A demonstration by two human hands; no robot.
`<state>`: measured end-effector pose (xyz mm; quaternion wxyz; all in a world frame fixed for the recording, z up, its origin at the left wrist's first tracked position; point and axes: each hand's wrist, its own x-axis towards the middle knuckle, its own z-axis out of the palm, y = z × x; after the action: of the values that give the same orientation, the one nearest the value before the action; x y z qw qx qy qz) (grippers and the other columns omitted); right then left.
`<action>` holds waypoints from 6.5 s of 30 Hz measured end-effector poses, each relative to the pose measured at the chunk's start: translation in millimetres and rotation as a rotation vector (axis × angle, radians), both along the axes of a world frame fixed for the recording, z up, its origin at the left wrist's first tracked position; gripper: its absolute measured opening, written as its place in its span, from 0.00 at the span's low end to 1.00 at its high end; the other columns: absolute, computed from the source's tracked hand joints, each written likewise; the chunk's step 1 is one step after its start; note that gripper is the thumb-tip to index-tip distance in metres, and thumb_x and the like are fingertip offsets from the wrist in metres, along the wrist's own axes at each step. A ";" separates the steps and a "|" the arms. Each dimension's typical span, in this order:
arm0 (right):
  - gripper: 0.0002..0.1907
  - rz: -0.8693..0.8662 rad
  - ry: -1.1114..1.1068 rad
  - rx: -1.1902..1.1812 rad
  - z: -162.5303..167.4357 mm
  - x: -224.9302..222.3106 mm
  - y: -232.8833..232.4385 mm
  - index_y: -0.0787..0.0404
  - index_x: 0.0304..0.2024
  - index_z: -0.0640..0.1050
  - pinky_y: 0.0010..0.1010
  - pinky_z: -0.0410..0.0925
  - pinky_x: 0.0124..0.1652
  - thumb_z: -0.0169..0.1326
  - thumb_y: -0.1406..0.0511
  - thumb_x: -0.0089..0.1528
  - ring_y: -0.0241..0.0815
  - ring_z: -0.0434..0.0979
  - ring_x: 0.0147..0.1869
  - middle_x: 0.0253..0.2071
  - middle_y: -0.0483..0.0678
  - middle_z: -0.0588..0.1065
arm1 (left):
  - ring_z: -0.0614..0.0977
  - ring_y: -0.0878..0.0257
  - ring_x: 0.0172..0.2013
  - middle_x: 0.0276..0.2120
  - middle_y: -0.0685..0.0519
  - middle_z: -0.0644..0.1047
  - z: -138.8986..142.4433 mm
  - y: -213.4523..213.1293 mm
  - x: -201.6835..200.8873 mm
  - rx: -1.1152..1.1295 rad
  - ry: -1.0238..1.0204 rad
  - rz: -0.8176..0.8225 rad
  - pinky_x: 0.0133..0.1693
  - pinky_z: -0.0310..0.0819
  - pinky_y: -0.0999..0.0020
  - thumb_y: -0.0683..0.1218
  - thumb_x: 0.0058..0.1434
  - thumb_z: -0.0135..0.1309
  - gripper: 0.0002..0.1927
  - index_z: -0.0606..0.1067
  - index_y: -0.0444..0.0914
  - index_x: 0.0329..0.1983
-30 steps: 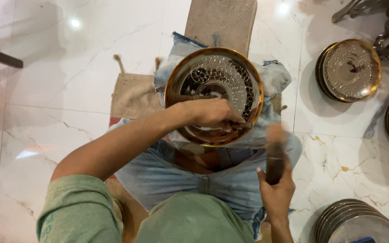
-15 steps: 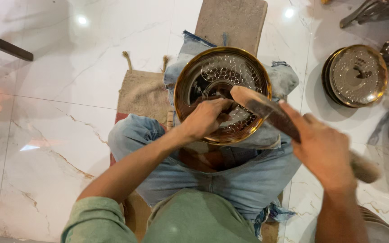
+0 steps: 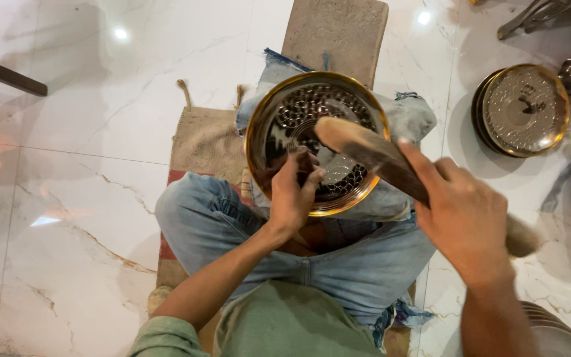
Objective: The person sits cross-legged on the floor with a decorative metal plate resting on their lap and repeatedly strikes it with a hammer, holding a small punch against the plate surface with the other hand to emboss an ornamental pattern. Stacks of similar finished plates lie on the floor nearby.
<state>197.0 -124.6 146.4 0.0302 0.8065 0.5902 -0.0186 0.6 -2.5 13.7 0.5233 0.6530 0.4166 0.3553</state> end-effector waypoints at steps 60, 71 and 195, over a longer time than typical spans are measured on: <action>0.42 0.162 -0.051 -0.193 37.5 8.9 53.0 0.35 0.74 0.65 0.48 0.74 0.37 0.59 0.66 0.58 0.54 0.82 0.39 0.40 0.48 0.78 | 0.81 0.40 0.42 0.41 0.40 0.79 -9.4 9.9 -5.4 0.120 0.184 -0.175 0.42 0.74 0.51 0.42 0.63 0.60 0.16 0.71 0.33 0.51; 0.44 -0.014 0.350 0.213 -12.4 15.6 14.2 0.51 0.75 0.61 0.48 0.73 0.40 0.66 0.61 0.59 0.59 0.81 0.41 0.44 0.56 0.78 | 0.81 0.40 0.50 0.49 0.39 0.78 -3.8 33.9 9.1 0.197 0.083 -0.545 0.48 0.75 0.52 0.43 0.61 0.60 0.27 0.67 0.33 0.61; 0.49 0.265 -0.013 -0.427 27.4 5.4 76.2 0.30 0.77 0.55 0.42 0.76 0.36 0.60 0.61 0.58 0.51 0.83 0.35 0.40 0.47 0.75 | 0.81 0.37 0.40 0.38 0.39 0.79 -3.1 0.9 -27.6 0.045 0.263 -0.118 0.40 0.72 0.47 0.42 0.63 0.60 0.14 0.69 0.32 0.45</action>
<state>202.4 -48.4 173.8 0.2057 0.6976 0.6732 -0.1337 -27.0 -1.6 10.6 0.4692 0.7289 0.4345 0.2446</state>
